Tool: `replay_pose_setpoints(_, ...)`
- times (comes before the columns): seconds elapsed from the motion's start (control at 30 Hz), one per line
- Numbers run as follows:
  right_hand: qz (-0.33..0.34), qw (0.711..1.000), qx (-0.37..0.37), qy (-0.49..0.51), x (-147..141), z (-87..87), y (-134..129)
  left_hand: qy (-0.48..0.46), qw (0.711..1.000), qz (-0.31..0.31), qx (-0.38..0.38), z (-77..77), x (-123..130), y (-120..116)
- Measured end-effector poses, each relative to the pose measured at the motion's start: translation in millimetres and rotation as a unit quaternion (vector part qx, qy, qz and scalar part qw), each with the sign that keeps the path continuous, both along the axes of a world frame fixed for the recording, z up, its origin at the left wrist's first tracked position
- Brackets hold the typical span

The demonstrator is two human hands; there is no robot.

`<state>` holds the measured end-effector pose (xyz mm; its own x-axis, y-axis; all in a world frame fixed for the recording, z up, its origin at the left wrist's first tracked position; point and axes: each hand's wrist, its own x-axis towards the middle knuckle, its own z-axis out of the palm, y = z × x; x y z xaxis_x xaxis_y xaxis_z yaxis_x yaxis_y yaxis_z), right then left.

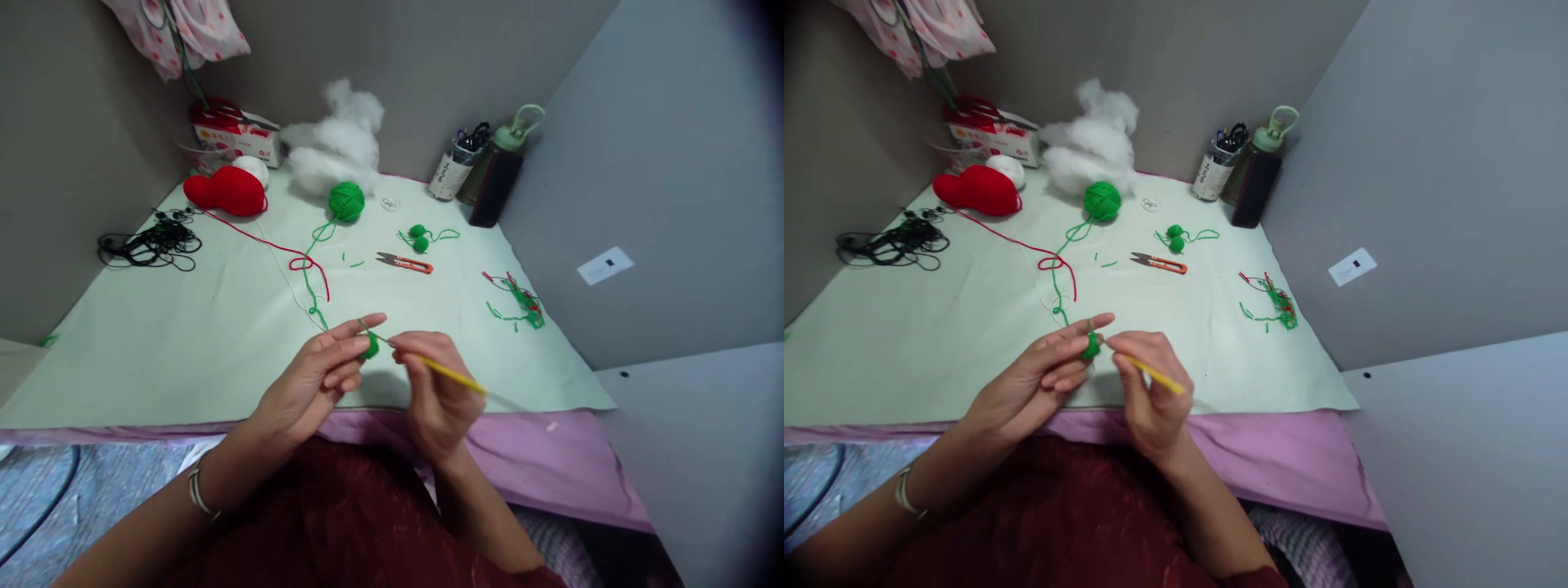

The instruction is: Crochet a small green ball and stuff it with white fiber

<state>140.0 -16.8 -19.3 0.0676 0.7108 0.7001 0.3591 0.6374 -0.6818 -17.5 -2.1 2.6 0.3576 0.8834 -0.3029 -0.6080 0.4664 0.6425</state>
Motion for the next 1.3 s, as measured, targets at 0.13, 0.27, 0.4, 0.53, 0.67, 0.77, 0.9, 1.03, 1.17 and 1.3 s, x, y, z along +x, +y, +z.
replay_pose_setpoints(0.13, 0.06, 0.978, -0.116, 0.161, -0.8, 7.6, 4.0, 0.049, 0.997, 0.029, 0.055, 0.5, 0.4, -1.3)
replay_pose_setpoints(0.27, 0.085, 0.971, -0.152, 0.164, -2.1, 5.4, 5.9, 0.101, 0.989, 0.031, 0.105, -1.8, 3.8, -6.6)
replay_pose_setpoints(0.4, 0.103, 0.95, -0.198, 0.217, 0.2, 3.6, 8.7, 0.118, 0.986, 0.037, 0.109, -3.6, 2.4, -7.9)
replay_pose_setpoints(0.53, 0.121, 0.94, -0.209, 0.24, 1.6, 7.3, 10.5, 0.149, 0.981, 0.039, 0.114, -3.3, 0.1, -6.8)
replay_pose_setpoints(0.67, 0.114, 0.958, -0.18, 0.191, 3.2, 11.4, 5.7, 0.177, 0.975, 0.045, 0.125, -3.7, -0.7, -6.5)
replay_pose_setpoints(0.77, 0.085, 0.981, -0.141, 0.106, 5.3, 13.8, -0.8, 0.199, 0.967, 0.061, 0.146, -5.5, -0.7, -8.0)
replay_pose_setpoints(0.9, 0.043, 0.998, -0.029, -0.033, 5.2, 9.5, -5.0, 0.233, 0.954, 0.085, 0.167, -6.7, 2.5, -11.2)
replay_pose_setpoints(1.03, -0.025, 0.978, 0.104, -0.181, 2.0, -2.5, -3.5, 0.133, 0.983, 0.063, 0.113, -3.0, 4.5, -9.6)
replay_pose_setpoints(1.17, -0.018, 0.993, 0.067, -0.096, 0.9, -1.7, -0.6, 0.023, 0.999, -0.009, 0.022, 2.2, -1.4, -2.6)
replay_pose_setpoints(1.3, 0.06, 0.988, -0.062, 0.127, 0.5, 9.0, 4.7, 0.035, 0.998, 0.006, 0.047, 5.2, -3.9, -0.9)
